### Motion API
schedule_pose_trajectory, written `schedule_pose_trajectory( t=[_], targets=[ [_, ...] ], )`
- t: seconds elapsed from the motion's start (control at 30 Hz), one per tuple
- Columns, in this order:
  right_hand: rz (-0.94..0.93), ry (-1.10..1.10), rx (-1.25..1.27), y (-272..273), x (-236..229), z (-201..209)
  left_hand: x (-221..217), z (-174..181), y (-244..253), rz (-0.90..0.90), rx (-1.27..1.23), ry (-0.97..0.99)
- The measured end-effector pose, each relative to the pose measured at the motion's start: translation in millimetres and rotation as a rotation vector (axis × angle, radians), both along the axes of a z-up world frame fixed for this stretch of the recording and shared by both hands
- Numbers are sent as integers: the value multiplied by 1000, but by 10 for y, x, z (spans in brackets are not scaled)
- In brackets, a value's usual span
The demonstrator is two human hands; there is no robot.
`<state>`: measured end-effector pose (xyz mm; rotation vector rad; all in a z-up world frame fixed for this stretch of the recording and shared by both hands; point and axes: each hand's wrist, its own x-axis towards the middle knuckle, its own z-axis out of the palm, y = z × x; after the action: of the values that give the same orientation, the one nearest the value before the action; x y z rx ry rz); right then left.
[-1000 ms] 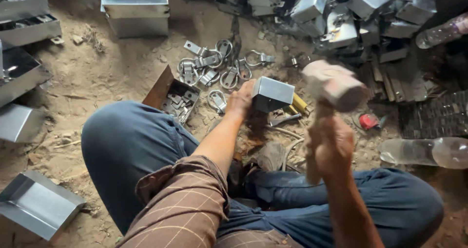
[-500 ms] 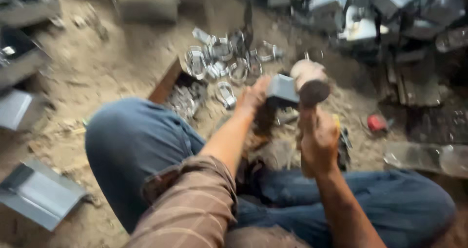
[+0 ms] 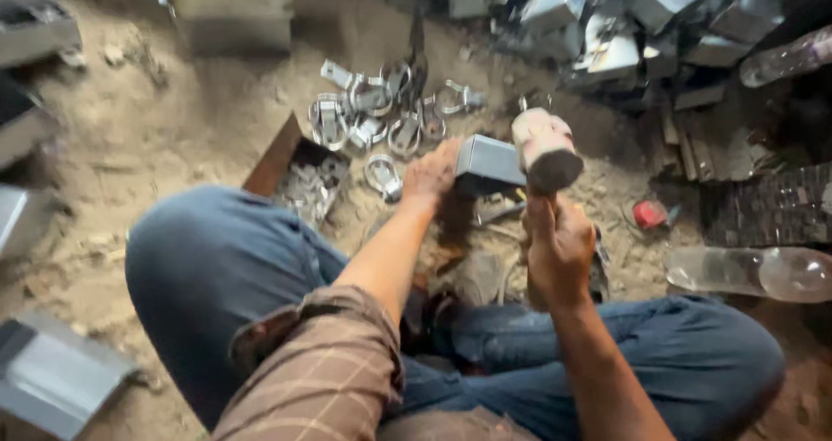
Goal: The person sits on the floor and assembles a rectangular metal box by hammering its edges into shape. They then weld the box to a gear using a handheld welding tool, producing sparks. The person continues to hammer and weld the box repeatedly.
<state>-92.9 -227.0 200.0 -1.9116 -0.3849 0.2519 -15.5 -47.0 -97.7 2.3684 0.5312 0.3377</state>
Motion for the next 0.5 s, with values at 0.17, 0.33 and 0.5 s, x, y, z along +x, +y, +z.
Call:
schedule_pose_trajectory(
  t=[0.17,0.33,0.5],
  targets=[
    [-110,100,3,-24,7,-46,-109,473,172,-63,-118,-412],
    [-191,191,41,-135,61,33,-99,1438,288,-128,-41,-146],
    [-205,21,-278,-177,198,98,-133,2036,326,-390,-15,349]
  ],
)
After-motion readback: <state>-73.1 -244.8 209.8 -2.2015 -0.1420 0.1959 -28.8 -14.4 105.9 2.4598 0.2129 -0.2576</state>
